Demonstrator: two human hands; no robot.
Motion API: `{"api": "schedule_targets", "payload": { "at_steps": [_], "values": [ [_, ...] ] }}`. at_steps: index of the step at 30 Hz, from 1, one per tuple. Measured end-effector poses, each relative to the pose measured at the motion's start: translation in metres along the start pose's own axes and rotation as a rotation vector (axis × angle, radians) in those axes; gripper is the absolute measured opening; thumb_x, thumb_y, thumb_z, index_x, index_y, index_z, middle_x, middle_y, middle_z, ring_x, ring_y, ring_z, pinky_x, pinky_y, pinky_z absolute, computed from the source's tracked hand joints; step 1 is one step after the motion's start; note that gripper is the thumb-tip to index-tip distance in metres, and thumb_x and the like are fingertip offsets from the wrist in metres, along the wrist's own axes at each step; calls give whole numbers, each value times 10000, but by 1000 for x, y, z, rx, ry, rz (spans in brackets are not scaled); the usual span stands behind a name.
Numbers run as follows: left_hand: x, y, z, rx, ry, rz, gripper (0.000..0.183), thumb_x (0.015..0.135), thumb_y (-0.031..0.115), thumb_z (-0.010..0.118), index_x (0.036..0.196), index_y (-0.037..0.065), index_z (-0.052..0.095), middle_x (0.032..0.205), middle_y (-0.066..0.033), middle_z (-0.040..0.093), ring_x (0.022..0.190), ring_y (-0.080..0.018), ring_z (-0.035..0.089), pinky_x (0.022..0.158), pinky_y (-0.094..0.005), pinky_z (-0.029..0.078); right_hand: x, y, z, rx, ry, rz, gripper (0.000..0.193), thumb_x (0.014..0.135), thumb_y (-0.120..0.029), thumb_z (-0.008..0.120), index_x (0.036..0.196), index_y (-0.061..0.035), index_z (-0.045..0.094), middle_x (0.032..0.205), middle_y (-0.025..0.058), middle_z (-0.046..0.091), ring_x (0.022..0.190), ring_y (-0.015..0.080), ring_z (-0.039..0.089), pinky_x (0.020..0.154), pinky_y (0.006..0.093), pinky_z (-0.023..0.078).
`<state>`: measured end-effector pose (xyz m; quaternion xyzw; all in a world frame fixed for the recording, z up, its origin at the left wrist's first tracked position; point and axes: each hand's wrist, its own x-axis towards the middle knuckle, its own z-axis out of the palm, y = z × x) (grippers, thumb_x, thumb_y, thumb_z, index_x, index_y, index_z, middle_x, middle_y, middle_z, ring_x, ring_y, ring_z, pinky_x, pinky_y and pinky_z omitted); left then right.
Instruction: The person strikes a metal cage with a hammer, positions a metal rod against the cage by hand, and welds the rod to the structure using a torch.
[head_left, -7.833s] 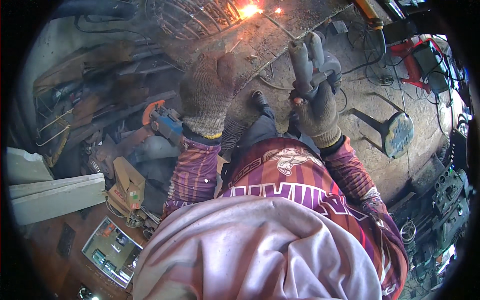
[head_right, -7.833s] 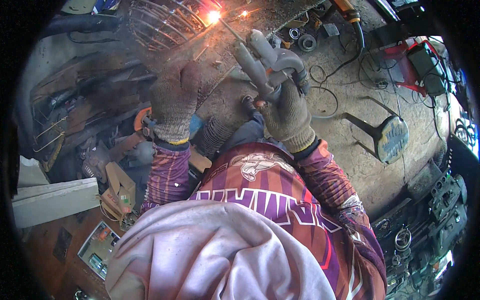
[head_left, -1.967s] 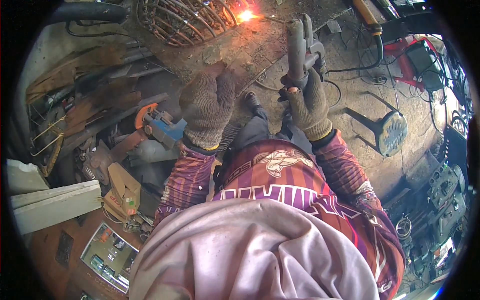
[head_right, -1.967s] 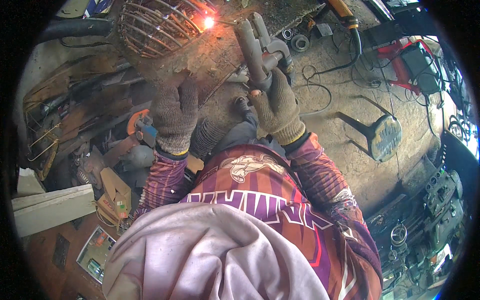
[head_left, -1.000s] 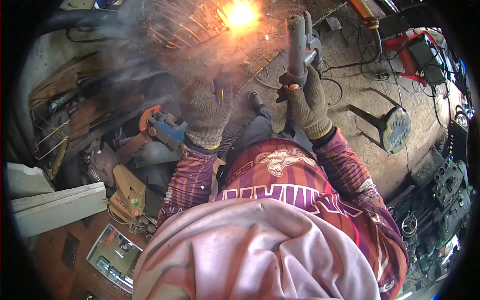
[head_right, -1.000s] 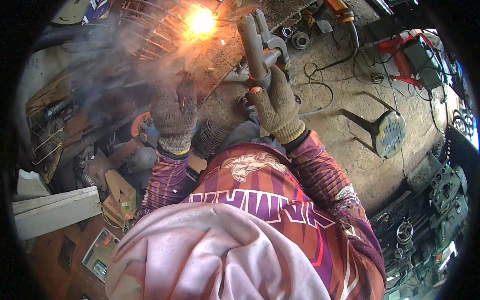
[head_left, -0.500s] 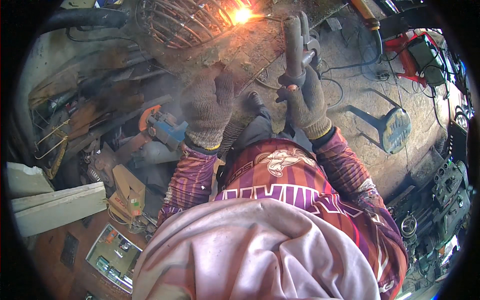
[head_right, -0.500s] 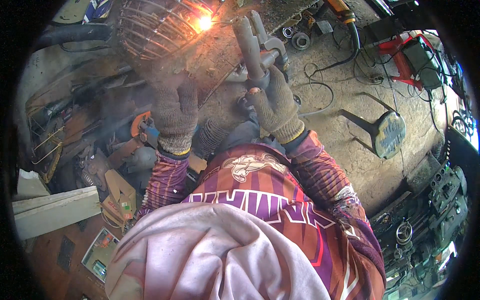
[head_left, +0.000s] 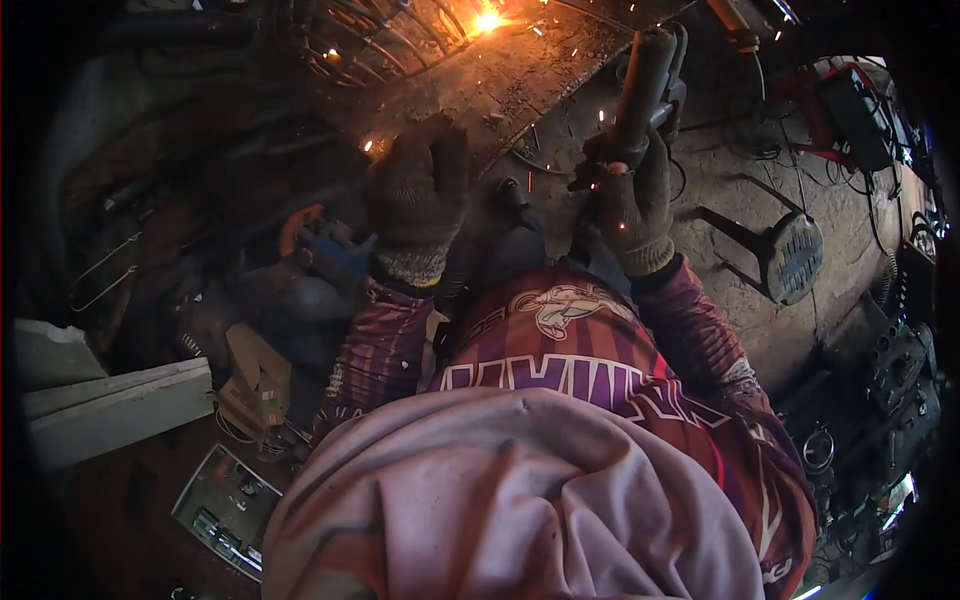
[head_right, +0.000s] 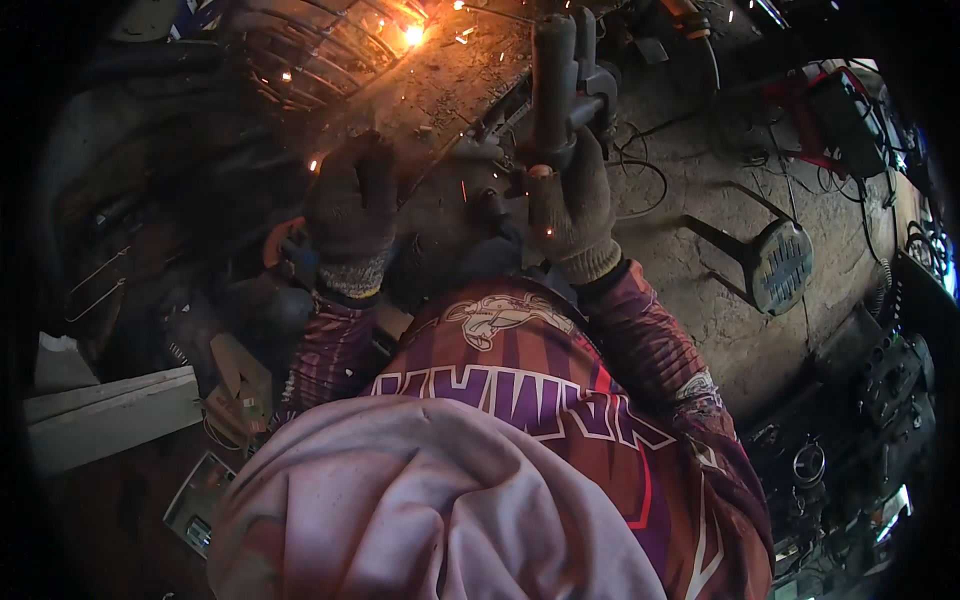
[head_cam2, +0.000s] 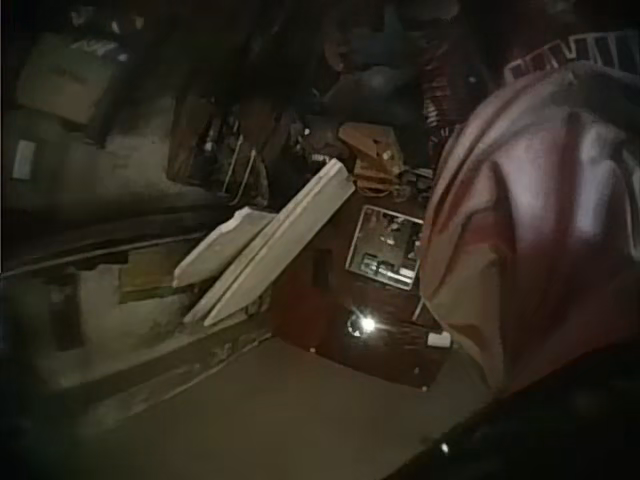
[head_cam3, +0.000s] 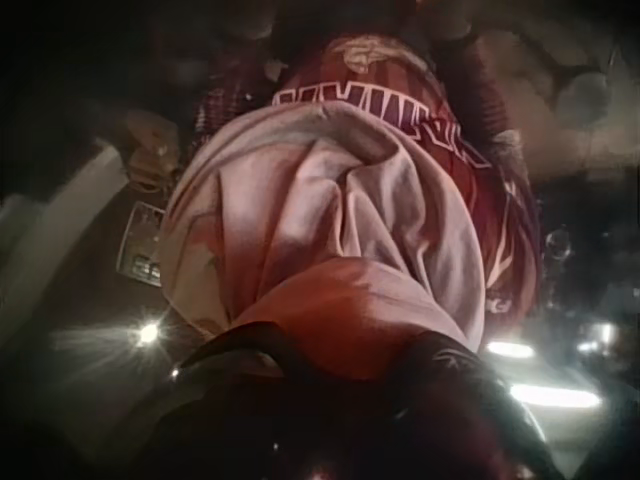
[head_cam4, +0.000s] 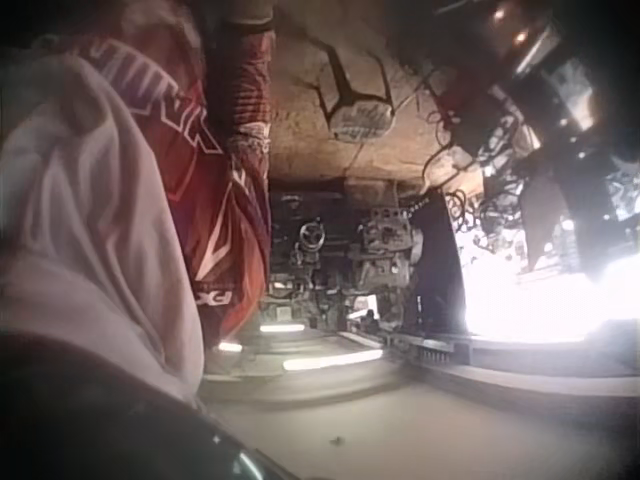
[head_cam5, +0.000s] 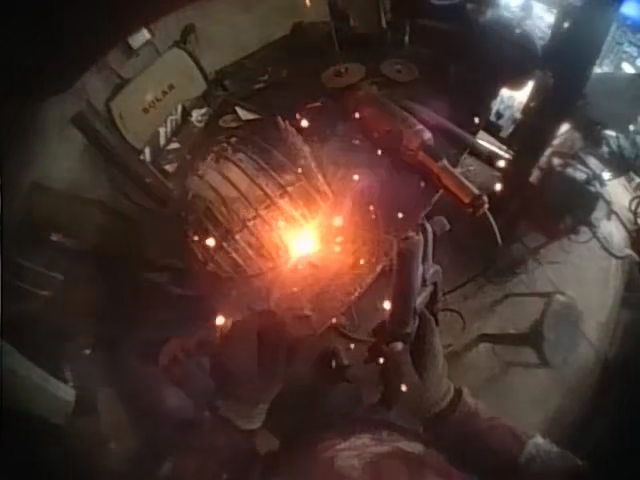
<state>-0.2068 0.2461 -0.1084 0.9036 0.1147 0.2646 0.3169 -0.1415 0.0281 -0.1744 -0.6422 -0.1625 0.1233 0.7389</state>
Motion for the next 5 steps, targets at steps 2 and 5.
{"api": "schedule_targets", "payload": {
  "at_steps": [2, 5],
  "values": [
    [-2, -8, 1, 161, 25, 120, 167, 882, 160, 724, 1007, 58, 683, 808, -148, 704, 694, -305, 711, 613, -374, 553, -4, -7, 0, 180, 59, 162, 632, 988, -380, 587, 1437, -36, 306, 1123, 131, 581, 846, 172, 631, 723, 339, 574],
    [-2, -18, 2, 223, 49, 209, 199, 882, 178, 737, 1042, 67, 693, 805, -135, 715, 697, -251, 725, 608, -371, 553, -7, -6, -4, 204, 70, 156, 674, 968, -403, 620, 1442, -44, 300, 1178, 144, 569, 855, 176, 632, 766, 333, 583]
  ]
}}
